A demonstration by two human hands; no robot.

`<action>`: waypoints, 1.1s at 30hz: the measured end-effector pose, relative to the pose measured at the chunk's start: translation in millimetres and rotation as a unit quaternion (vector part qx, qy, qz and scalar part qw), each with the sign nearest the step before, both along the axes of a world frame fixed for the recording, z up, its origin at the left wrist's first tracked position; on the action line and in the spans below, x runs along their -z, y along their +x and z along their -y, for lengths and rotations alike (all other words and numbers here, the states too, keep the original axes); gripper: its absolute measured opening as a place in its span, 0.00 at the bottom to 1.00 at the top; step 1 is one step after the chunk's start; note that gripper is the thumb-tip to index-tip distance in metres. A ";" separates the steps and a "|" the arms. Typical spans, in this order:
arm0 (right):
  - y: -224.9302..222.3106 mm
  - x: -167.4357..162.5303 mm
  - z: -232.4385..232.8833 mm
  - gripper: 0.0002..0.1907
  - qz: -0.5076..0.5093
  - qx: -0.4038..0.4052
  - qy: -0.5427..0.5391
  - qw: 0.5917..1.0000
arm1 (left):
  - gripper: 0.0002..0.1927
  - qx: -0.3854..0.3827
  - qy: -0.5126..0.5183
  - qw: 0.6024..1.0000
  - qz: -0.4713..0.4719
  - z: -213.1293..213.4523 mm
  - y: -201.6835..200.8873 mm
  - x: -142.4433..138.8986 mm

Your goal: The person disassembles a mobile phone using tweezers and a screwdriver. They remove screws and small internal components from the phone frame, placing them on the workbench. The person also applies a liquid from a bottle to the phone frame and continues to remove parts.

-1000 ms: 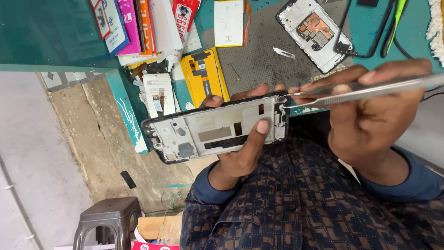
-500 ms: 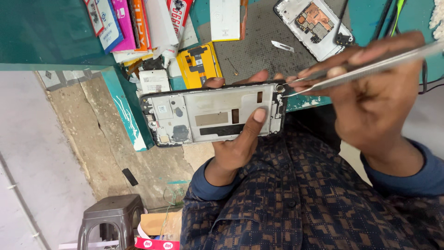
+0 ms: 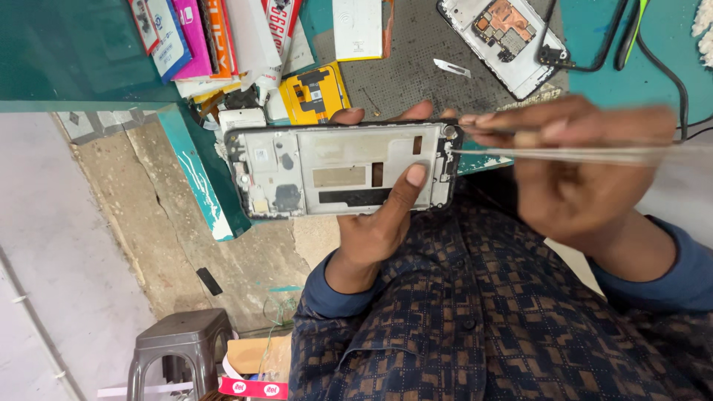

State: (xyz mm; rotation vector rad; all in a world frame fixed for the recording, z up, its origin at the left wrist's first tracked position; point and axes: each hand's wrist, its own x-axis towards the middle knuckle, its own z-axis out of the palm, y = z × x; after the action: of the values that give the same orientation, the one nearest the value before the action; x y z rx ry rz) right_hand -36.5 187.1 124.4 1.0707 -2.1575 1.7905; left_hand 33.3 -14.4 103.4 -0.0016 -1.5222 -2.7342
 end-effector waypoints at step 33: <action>12.2 4.3 -10.6 0.03 0.035 0.053 0.075 0.995 | 0.26 0.017 -0.022 0.998 -0.052 10.0 2.8 0.1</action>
State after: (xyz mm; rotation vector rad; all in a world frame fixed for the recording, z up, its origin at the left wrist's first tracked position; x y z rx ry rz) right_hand -24.3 197.7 120.1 0.9156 -2.3756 1.6657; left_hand 36.1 -24.4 103.3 -0.1681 -1.5677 -2.6798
